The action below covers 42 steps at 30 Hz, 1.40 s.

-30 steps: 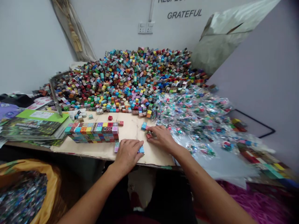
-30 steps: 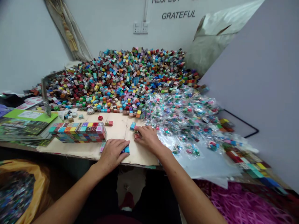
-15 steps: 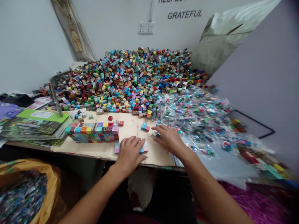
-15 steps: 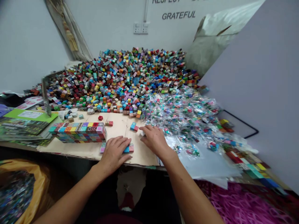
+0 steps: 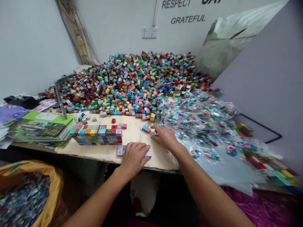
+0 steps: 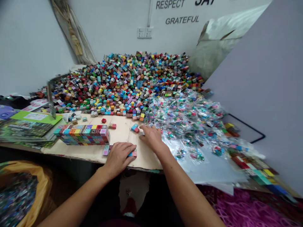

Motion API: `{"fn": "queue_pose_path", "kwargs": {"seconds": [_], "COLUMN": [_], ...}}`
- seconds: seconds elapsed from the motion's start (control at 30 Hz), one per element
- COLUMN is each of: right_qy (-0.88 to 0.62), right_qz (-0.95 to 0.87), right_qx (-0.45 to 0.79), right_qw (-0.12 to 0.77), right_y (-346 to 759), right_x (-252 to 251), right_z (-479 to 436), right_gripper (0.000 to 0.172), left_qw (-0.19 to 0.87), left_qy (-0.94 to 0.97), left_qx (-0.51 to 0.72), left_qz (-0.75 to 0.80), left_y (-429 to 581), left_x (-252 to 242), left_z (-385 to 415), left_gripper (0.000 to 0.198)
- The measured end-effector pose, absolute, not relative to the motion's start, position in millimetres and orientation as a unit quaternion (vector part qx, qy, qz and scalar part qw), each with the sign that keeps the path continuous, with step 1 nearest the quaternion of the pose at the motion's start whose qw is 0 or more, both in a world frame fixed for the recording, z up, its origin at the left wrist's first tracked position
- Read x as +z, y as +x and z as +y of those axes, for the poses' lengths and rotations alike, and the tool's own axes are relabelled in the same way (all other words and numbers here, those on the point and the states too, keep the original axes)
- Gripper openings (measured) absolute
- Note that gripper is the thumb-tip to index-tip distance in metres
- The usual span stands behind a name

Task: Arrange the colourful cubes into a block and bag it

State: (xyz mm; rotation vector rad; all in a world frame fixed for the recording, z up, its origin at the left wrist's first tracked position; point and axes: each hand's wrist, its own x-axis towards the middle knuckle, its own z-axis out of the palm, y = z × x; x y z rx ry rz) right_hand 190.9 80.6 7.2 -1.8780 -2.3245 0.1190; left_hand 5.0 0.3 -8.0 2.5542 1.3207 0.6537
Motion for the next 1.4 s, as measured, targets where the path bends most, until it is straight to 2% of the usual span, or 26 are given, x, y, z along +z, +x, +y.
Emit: {"fn": "queue_pose_path", "kwargs": {"seconds": [0.1, 0.2, 0.43, 0.6, 0.83, 1.0, 1.17, 1.4], "right_qy": [-0.648, -0.659, -0.612, -0.589, -0.513, -0.434, -0.420, -0.457], "right_qz": [-0.755, -0.741, -0.771, -0.793, -0.846, -0.873, -0.865, -0.849], "right_qx": [0.045, 0.053, 0.076, 0.048, 0.068, 0.136, 0.179, 0.162], "right_qw": [0.094, 0.121, 0.158, 0.149, 0.129, 0.175, 0.206, 0.210], "right_y": [190, 188, 178, 167, 186, 217, 217, 208], "right_x": [4, 2, 0, -2, 0, -1, 1, -3], "right_z": [89, 103, 111, 105, 87, 41, 14, 18], "right_gripper": [0.032, 0.034, 0.027, 0.040, 0.038, 0.039, 0.046, 0.047], "left_qw": [0.093, 0.092, 0.098, 0.099, 0.093, 0.097, 0.101, 0.106], "left_qy": [0.861, 0.861, 0.858, 0.859, 0.859, 0.859, 0.863, 0.862], "left_qx": [0.224, 0.224, 0.227, 0.230, 0.231, 0.234, 0.223, 0.210], "left_qz": [0.447, 0.447, 0.449, 0.446, 0.447, 0.444, 0.442, 0.449], "left_y": [6, 6, 6, 6, 6, 5, 5, 6], "left_x": [-9, -10, -9, -9, -10, -11, -9, -8], "left_z": [0, 0, -1, 0, 0, 0, 1, 3], "left_gripper": [0.036, 0.037, 0.037, 0.035, 0.036, 0.037, 0.035, 0.035]}}
